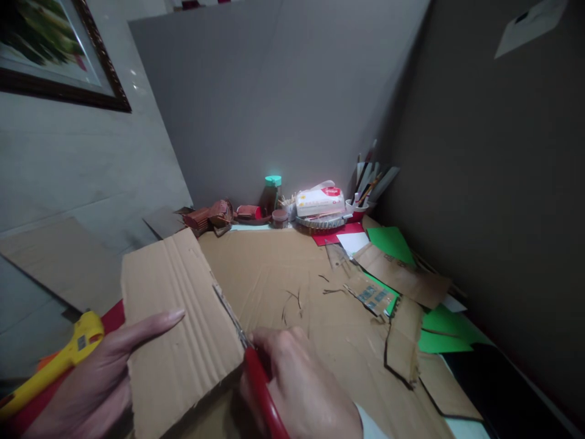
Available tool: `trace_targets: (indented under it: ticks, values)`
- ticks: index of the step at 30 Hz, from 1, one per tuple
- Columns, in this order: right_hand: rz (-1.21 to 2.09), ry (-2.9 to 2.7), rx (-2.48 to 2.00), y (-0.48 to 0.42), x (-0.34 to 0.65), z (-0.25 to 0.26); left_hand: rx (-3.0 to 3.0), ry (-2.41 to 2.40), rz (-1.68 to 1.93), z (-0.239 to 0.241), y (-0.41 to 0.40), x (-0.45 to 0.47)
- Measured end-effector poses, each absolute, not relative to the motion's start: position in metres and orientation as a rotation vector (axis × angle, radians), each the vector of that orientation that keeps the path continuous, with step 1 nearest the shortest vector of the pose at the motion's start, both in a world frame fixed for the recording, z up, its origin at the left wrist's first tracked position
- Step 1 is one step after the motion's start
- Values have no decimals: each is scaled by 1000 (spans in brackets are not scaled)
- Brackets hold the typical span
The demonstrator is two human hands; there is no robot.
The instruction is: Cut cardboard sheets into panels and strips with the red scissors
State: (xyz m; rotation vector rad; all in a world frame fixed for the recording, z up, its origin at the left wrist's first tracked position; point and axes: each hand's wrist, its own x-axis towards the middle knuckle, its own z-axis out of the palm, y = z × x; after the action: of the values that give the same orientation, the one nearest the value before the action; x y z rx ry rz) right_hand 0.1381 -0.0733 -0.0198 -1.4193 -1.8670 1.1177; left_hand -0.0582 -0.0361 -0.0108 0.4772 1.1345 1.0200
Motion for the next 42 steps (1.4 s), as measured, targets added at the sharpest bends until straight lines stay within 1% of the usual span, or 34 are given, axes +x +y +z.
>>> trace_targets:
  ticks: [4,8,15,21,25,29,33,37,42]
  values:
    - [1263,-1754,-1297,-70,140,-22,492,1124,1002,-10,-36,-58]
    - [1299,-1704,-1205,-68,143,-26,513,1111,989,-9,-40,-57]
    - [1385,-1612,-1238,-68,140,-41,511,1038,944,-13,-40,-56]
    - [1412,-1719,-1345,-74,142,-26,519,1056,929,-17,-41,-57]
    - [1291,-1768,-1353,-77,142,-22,520,1093,929,-20,-40,-59]
    - [1372,-1699,-1383,-73,138,-22,511,1046,950,-21,-39,-60]
    - [1369,-1701,-1295,-70,142,-14,454,1018,932,-18,-37,-61]
    - [1311,-1846,-1212,-71,150,0,378,995,906,-17,-37,-66]
    - [1519,-1879,-1039,-72,148,9,341,972,920,-18,-38,-71]
